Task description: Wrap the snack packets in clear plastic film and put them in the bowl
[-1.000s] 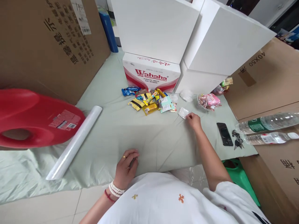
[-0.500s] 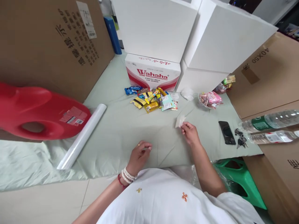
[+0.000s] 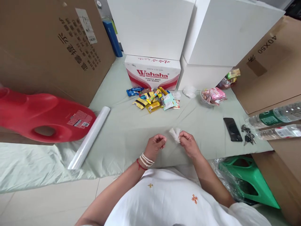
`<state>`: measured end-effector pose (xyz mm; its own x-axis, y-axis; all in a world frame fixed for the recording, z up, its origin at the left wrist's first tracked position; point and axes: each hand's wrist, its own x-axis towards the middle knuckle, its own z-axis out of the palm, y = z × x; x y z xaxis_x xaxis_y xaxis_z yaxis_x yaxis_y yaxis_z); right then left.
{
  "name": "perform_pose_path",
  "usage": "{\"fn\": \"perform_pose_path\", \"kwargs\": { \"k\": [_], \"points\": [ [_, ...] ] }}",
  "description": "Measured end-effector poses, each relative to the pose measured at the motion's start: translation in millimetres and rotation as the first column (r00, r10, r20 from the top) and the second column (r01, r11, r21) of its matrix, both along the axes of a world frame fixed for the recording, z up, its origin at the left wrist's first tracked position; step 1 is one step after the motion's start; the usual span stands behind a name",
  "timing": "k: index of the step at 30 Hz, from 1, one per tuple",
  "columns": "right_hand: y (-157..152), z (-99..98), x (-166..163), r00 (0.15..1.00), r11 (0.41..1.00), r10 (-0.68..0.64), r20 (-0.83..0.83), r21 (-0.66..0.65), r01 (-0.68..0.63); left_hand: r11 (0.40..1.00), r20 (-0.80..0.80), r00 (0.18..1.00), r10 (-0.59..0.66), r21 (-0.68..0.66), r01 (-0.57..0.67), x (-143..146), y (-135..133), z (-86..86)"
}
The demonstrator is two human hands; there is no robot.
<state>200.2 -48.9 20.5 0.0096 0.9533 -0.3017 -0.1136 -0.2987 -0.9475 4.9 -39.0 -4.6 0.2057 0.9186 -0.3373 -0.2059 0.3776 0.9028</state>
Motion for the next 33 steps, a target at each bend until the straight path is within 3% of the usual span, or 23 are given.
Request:
{"fn": "perform_pose_path", "kwargs": {
  "k": [4, 10, 12, 14, 16, 19, 24, 26, 28, 31, 33],
  "points": [
    [15.6, 6.7, 6.6, 0.999, 1.000, 0.005, -0.045, 0.018, -0.004, 0.995, 0.032, 0.997, 0.073, -0.075, -0.070, -9.1, -2.8, 10.0],
    [11.9, 8.6, -16.1, 0.962, 0.958, 0.271, 0.018, 0.096, -0.271, 0.994, 0.167, 0.986, -0.009, -0.109, 0.027, -3.6, 1.7, 32.9],
    [7.2, 6.4, -19.0, 0.957, 0.952, 0.286, 0.035, 0.100, -0.289, 0.996, 0.184, 0.983, -0.009, -0.091, 0.026, -3.8, 3.1, 34.2],
    [8.2, 3.3, -14.7, 0.981, 0.978, 0.192, 0.028, 0.077, -0.194, 0.998, 0.186, 0.982, 0.019, -0.070, -0.006, -6.7, 2.4, 32.4],
    [19.3, 0.7, -3.6, 1.000, 0.998, 0.017, 0.007, 0.058, -0.018, 0.998, 0.171, 0.984, 0.053, -0.042, -0.047, -10.9, -0.6, 28.9],
    [54.8, 1.5, 19.8, 0.982, 0.977, -0.188, 0.007, 0.104, 0.186, 0.997, 0.115, 0.991, 0.072, 0.016, -0.074, -16.3, -6.6, 22.5],
    [102.4, 12.3, 40.3, 0.919, 0.937, -0.338, 0.205, 0.170, 0.306, 0.993, 0.023, 0.996, 0.082, 0.085, -0.084, -19.0, -12.2, 16.0],
    [94.7, 13.8, 30.6, 0.939, 0.965, -0.249, 0.239, 0.145, 0.219, 0.990, -0.019, 0.996, 0.090, 0.106, -0.088, -19.2, -13.3, 16.9],
    [73.8, 10.9, 12.1, 0.974, 0.994, -0.040, 0.223, 0.106, 0.016, 0.989, -0.060, 0.995, 0.084, 0.123, -0.077, -19.6, -14.5, 18.5],
    [38.6, 0.5, -16.7, 0.953, 0.964, 0.242, 0.182, 0.064, -0.258, 0.990, -0.091, 0.993, 0.069, 0.127, -0.057, -22.1, -15.8, 17.7],
    [23.7, -6.9, -26.8, 0.952, 0.960, 0.270, 0.144, 0.028, -0.277, 0.993, -0.070, 0.995, 0.067, 0.098, -0.060, -25.9, -16.3, 13.2]
  ]
}}
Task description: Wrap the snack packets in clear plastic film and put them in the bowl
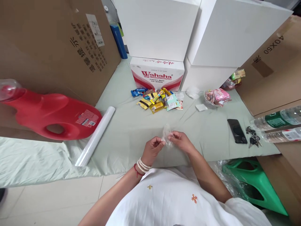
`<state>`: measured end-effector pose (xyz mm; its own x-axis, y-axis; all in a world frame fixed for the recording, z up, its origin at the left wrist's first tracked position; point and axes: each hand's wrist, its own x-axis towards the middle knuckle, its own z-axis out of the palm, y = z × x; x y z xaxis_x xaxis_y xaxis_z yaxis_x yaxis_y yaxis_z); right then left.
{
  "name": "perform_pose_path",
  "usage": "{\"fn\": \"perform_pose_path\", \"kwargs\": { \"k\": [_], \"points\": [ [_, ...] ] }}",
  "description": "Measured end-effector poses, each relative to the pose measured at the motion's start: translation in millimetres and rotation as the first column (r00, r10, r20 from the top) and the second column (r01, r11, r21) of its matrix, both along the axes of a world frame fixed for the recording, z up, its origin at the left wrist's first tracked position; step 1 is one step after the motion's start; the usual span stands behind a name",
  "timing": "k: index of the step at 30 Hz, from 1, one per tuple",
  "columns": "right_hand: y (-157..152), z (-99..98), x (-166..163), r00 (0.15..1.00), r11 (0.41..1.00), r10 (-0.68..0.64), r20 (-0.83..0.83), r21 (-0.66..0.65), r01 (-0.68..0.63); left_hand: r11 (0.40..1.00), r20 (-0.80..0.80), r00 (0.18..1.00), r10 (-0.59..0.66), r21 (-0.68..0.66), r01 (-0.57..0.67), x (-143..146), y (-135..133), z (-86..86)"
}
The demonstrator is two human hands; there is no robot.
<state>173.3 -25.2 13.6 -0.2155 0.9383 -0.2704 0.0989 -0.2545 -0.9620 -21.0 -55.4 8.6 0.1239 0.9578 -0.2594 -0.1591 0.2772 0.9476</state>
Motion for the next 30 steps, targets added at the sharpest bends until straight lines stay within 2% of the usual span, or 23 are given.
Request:
{"fn": "perform_pose_path", "kwargs": {
  "k": [5, 7, 9, 11, 12, 15, 17, 19, 21, 22, 23, 25, 26, 27, 28, 30],
  "points": [
    [-10.0, -9.1, 11.5, 0.949, 0.957, -0.283, -0.137, -0.110, 0.270, 0.996, 0.074, 0.997, 0.038, -0.088, -0.031, -13.5, -4.8, -18.9],
    [-12.3, -9.5, 21.3, 0.906, 0.923, -0.378, -0.193, -0.159, 0.351, 0.995, 0.060, 0.997, 0.048, -0.095, -0.042, -20.5, -8.4, -24.6],
    [-16.4, -9.7, 30.6, 0.867, 0.892, -0.445, -0.226, -0.198, 0.406, 0.996, -0.021, 0.998, 0.051, -0.074, -0.053, -31.6, -10.0, -26.7],
    [-22.1, -10.6, 38.8, 0.853, 0.882, -0.467, -0.231, -0.194, 0.431, 0.997, -0.212, 0.975, 0.069, 0.038, -0.062, -49.0, -6.4, -24.8],
    [-25.4, -11.4, 42.2, 0.863, 0.888, -0.458, -0.215, -0.168, 0.429, 0.990, -0.336, 0.937, 0.099, 0.130, -0.058, -59.6, -2.2, -22.6],
    [-35.1, -16.3, 46.4, 0.925, 0.929, -0.370, -0.088, -0.044, 0.368, 0.912, -0.617, 0.730, 0.294, 0.409, -0.022, -91.6, 17.7, -14.3],
    [-40.3, -21.3, 42.2, 0.951, 0.951, -0.308, -0.011, 0.007, 0.308, 0.863, -0.645, 0.628, 0.435, 0.499, -0.085, -104.0, 30.6, -9.7],
    [-43.9, -26.6, 33.4, 0.958, 0.958, -0.287, 0.017, 0.011, 0.287, 0.806, -0.592, 0.582, 0.557, 0.555, -0.207, -103.5, 35.9, -6.5],
    [-46.2, -30.8, 22.9, 0.952, 0.953, -0.304, 0.026, -0.008, 0.304, 0.751, -0.542, 0.564, 0.623, 0.616, -0.238, -90.1, 30.2, -4.5],
    [-47.1, -32.3, 18.1, 0.949, 0.949, -0.315, 0.033, -0.018, 0.315, 0.742, -0.537, 0.583, 0.610, 0.646, -0.180, -79.7, 23.7, -3.8],
    [-48.2, -33.3, 14.1, 0.947, 0.947, -0.318, 0.043, -0.028, 0.319, 0.739, -0.548, 0.624, 0.557, 0.670, -0.072, -67.7, 15.7, -3.4],
    [-50.6, -34.1, 8.7, 0.952, 0.953, -0.297, 0.068, -0.045, 0.300, 0.719, -0.578, 0.757, 0.305, 0.661, 0.215, -41.1, -0.3, -3.9],
    [-52.0, -34.0, 7.2, 0.956, 0.957, -0.281, 0.081, -0.052, 0.285, 0.710, -0.580, 0.797, 0.168, 0.632, 0.310, -27.8, -6.3, -4.9],
    [-53.5, -33.8, 6.3, 0.959, 0.960, -0.268, 0.092, -0.057, 0.273, 0.734, -0.579, 0.813, 0.063, 0.579, 0.355, -15.1, -10.0, -6.6],
    [-54.9, -33.8, 5.8, 0.961, 0.963, -0.258, 0.102, -0.059, 0.265, 0.795, -0.573, 0.819, 0.010, 0.502, 0.341, -3.6, -11.2, -8.9],
    [-57.9, -34.4, 5.6, 0.962, 0.966, -0.247, 0.115, -0.054, 0.254, 0.931, -0.575, 0.818, 0.009, 0.304, 0.204, 14.5, -6.5, -15.2]
  ]
}}
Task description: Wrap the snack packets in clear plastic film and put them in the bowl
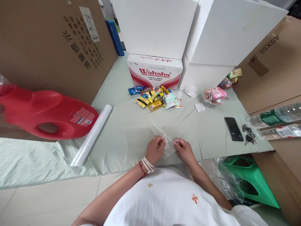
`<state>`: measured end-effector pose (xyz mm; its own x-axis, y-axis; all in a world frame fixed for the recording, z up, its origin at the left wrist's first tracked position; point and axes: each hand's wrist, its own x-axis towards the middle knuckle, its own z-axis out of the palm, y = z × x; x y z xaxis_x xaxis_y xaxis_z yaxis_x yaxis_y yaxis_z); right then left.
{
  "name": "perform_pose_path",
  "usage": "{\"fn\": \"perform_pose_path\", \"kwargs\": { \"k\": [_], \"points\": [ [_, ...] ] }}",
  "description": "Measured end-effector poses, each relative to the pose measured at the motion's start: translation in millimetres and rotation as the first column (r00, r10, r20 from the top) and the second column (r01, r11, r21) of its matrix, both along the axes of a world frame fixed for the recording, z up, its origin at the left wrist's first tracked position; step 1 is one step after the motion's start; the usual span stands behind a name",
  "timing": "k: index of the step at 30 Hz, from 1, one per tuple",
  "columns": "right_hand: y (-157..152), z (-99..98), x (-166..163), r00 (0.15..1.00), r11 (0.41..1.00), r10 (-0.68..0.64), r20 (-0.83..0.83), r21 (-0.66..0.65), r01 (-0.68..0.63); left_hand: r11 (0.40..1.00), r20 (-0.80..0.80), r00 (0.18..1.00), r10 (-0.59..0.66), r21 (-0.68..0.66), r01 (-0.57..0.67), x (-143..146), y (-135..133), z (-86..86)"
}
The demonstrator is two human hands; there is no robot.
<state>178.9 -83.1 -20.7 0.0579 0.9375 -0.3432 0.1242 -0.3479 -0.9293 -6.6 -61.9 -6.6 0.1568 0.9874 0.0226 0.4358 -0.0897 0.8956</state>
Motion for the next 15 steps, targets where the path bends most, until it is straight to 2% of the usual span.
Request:
{"fn": "perform_pose_path", "kwargs": {
  "k": [2, 4, 7, 10, 13, 15],
  "points": [
    [-3.3, -1.7, 0.4, 1.000, 1.000, 0.008, 0.012, 0.008, -0.008, 0.974, -0.029, 0.987, 0.160, -0.160, -0.162, 10.7, 10.2, -7.5],
    [-7.2, -3.2, 1.8, 1.000, 1.000, 0.018, 0.023, 0.017, -0.018, 0.940, -0.039, 0.974, 0.223, -0.258, -0.225, 15.4, 21.0, -14.9],
    [-13.2, 0.2, 7.4, 0.994, 0.995, 0.088, 0.058, 0.041, -0.091, 0.913, 0.023, 0.977, 0.214, -0.361, -0.192, 16.8, 30.8, -23.3],
    [-13.9, 14.4, 15.1, 0.962, 0.969, 0.217, 0.167, 0.086, -0.233, 0.921, 0.085, 0.982, 0.169, -0.368, -0.127, 17.9, 30.8, -25.7],
    [-3.8, 29.1, 15.7, 0.928, 0.951, 0.166, 0.333, 0.195, -0.240, 0.936, 0.114, 0.983, 0.141, -0.339, -0.095, 21.0, 25.1, -21.9],
    [8.2, 31.0, 9.2, 0.920, 0.934, 0.140, 0.366, 0.260, -0.245, 0.953, 0.125, 0.987, 0.104, -0.298, -0.063, 23.2, 21.2, -17.7]
  ]
}}
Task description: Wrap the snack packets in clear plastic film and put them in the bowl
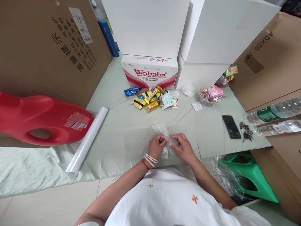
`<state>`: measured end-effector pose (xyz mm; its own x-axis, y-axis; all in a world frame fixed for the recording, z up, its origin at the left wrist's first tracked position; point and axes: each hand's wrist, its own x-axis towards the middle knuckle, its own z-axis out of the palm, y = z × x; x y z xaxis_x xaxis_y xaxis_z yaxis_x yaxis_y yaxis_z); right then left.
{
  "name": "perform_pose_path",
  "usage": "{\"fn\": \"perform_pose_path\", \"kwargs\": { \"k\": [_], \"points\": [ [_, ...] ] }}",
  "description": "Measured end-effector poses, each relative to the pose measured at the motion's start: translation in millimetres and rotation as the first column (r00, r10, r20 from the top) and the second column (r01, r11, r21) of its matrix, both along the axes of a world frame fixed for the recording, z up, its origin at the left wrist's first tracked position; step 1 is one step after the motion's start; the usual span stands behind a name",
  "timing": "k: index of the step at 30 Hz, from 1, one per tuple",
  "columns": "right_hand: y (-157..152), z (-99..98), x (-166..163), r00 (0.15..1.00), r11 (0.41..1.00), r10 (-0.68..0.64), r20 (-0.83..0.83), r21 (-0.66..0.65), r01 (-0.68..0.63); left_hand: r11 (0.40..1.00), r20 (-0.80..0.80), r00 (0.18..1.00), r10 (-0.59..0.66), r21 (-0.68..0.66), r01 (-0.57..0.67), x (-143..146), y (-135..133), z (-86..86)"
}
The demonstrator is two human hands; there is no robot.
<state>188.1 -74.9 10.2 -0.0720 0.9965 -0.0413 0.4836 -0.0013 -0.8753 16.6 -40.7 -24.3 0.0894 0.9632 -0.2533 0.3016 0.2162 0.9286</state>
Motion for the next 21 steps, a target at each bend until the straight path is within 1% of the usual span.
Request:
{"fn": "perform_pose_path", "kwargs": {
  "k": [1, 3, 5, 7, 9, 11, 13, 15, 17, 18, 21],
  "points": [
    [6.5, -2.2, -4.7, 1.000, 1.000, 0.014, -0.021, 0.002, -0.014, 0.999, -0.003, 1.000, -0.018, 0.029, 0.018, 0.7, -1.4, 2.0],
    [18.5, -10.8, -14.4, 0.991, 0.998, 0.014, -0.133, -0.061, -0.022, 0.997, 0.002, 0.999, -0.043, 0.069, 0.043, 0.4, -2.8, 4.6],
    [26.4, -20.4, -21.1, 0.959, 0.986, -0.046, -0.281, -0.164, 0.000, 0.998, 0.069, 0.996, -0.049, 0.035, 0.047, -2.9, -2.3, 4.9],
    [29.6, -26.2, -23.2, 0.918, 0.969, -0.116, -0.380, -0.247, 0.020, 0.998, 0.191, 0.981, -0.028, -0.048, 0.038, -8.7, -0.9, 3.4],
    [29.4, -26.5, -22.1, 0.900, 0.954, -0.172, -0.401, -0.294, 0.051, 0.994, 0.282, 0.959, 0.008, -0.106, 0.022, -15.4, -0.1, 1.4],
    [28.2, -22.9, -21.0, 0.903, 0.949, -0.192, -0.385, -0.307, 0.071, 0.994, 0.303, 0.953, 0.016, -0.112, 0.019, -20.1, -0.4, 0.2],
    [27.7, -18.3, -22.0, 0.917, 0.955, -0.155, -0.368, -0.293, 0.044, 0.995, 0.281, 0.960, -0.008, -0.090, 0.035, -21.7, -1.1, 0.4],
    [28.3, -15.1, -24.7, 0.925, 0.958, -0.079, -0.373, -0.286, -0.033, 0.996, 0.256, 0.966, -0.034, -0.068, 0.053, -21.0, -1.4, 1.8],
    [29.9, -14.1, -27.6, 0.915, 0.946, -0.050, -0.399, -0.312, -0.085, 0.994, 0.278, 0.959, -0.058, -0.070, 0.080, -20.3, -0.6, 3.5],
    [30.8, -14.2, -28.6, 0.910, 0.939, -0.063, -0.410, -0.334, -0.085, 0.991, 0.311, 0.947, -0.075, -0.085, 0.106, -20.5, 0.2, 4.3],
    [32.7, -14.5, -29.4, 0.901, 0.921, -0.150, -0.407, -0.390, -0.023, 0.975, 0.416, 0.904, -0.101, -0.138, 0.172, -24.6, 2.7, 5.1]
  ]
}}
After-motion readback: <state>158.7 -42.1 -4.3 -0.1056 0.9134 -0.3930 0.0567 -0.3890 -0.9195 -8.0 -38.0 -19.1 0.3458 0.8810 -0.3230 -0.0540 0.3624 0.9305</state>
